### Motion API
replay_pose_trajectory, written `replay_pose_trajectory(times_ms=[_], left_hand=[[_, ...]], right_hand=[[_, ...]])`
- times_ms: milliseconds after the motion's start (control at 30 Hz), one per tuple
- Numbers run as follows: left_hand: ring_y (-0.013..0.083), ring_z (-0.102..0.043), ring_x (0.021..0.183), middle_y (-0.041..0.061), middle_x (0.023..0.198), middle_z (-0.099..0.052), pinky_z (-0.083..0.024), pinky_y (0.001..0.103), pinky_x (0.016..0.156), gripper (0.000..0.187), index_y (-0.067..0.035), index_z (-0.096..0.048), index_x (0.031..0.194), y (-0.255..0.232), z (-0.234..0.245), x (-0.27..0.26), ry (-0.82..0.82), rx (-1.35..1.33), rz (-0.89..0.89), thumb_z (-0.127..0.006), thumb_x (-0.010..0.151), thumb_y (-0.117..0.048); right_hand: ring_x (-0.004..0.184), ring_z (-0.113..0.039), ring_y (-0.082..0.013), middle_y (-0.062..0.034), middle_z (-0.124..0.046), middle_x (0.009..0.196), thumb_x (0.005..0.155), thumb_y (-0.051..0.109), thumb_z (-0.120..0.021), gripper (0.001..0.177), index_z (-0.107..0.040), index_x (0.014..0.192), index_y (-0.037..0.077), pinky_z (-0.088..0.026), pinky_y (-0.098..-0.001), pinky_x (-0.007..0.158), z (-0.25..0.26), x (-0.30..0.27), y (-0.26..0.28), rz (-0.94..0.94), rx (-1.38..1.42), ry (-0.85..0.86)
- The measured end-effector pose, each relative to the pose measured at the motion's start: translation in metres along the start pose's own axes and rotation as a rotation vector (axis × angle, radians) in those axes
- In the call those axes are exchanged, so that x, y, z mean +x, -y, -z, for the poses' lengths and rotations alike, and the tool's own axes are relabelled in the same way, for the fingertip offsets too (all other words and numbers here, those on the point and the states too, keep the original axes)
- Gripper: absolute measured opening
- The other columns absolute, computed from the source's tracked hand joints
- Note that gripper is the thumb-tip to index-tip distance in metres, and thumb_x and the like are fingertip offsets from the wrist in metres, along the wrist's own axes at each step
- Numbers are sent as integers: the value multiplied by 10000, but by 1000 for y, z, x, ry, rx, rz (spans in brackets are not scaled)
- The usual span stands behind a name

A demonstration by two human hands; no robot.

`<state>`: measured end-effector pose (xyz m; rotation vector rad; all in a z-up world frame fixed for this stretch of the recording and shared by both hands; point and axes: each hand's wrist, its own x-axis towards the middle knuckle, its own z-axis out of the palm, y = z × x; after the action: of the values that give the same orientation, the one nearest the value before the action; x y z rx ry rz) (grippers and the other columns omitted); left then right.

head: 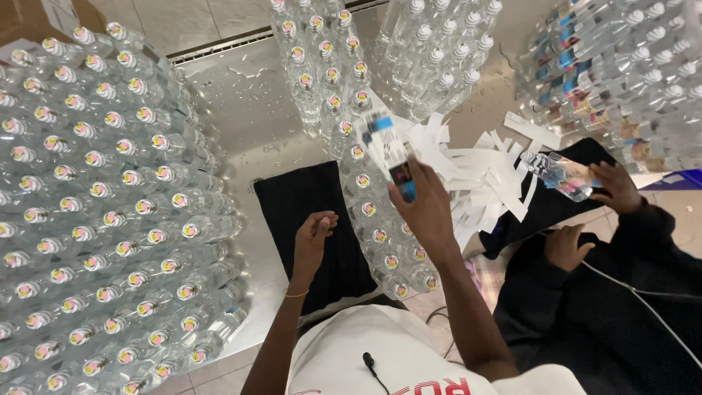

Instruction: The person repeatedly picks up a clear plastic bottle, peels a label from a sheet, and applies it to the bottle's body. After labeling, the bottle is placed back onto a metal table among many other bottles. The person also handles stacks of labels and a black cloth on the table.

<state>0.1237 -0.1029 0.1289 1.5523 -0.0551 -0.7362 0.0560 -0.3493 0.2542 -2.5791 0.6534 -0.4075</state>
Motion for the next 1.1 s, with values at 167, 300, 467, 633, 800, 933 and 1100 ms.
replay_pose_trajectory(times_ms=[167,300,467,633,800,933,1100], left_hand=[[285,-765,1184,146,1210,-799,-639,406,1006,287,-98,-756,1306,-8,-25,-38,-11,21,-58,-623,1129,-281],[267,-776,1167,125,1181,-801,-655,412,973,255,-115,-761,1327,12,-35,-49,-21,60,-125,-635,1124,-202],[277,-763,1160,155,1199,-795,-645,428,996,250,-90,-731,1330,22,-18,-37,-109,3,-57,-599,1136,-178],[270,-758,1138,165,1182,-787,-639,411,950,261,-80,-723,1345,17,-2,0,-138,7,-169,-617,1134,-192],[399,-692,1290,237,1333,-716,-607,510,1032,353,-20,-634,1442,-42,23,107,-281,231,-419,-661,1127,-179],[535,-341,1590,330,1650,-420,-294,625,1334,859,33,-364,1678,-74,18,217,-192,432,-529,-812,945,40],[466,-515,1485,210,1546,-456,-419,540,1301,867,-26,-451,1557,-61,12,295,-247,392,-561,-909,831,94]], right_hand=[[1174,-739,-397,-188,-705,1305,947,380,-844,666,-662,1496,49,-640,-495,943,-85,122,-25,190,12,-151],[1192,-686,-349,-155,-673,1280,944,365,-768,660,-626,1491,24,-683,-472,866,-135,162,-21,190,-98,-41],[1190,-646,-348,-170,-576,1323,976,283,-767,648,-575,1513,-24,-707,-486,821,-130,153,-12,190,-132,7],[1226,-640,-348,-166,-528,1383,1018,432,-760,733,-535,1557,-11,-701,-523,810,-116,158,-17,152,-7,62],[995,-711,-291,-79,-623,1101,989,381,-863,429,-776,1316,118,-632,-436,851,-133,174,-58,41,294,40],[1032,-746,-243,-59,-698,1056,922,386,-935,420,-820,1267,176,-608,-404,919,-133,182,-66,-132,577,67],[927,-736,-157,-44,-771,934,903,368,-933,313,-825,1104,155,-583,-346,834,-120,187,-52,-277,725,87]])
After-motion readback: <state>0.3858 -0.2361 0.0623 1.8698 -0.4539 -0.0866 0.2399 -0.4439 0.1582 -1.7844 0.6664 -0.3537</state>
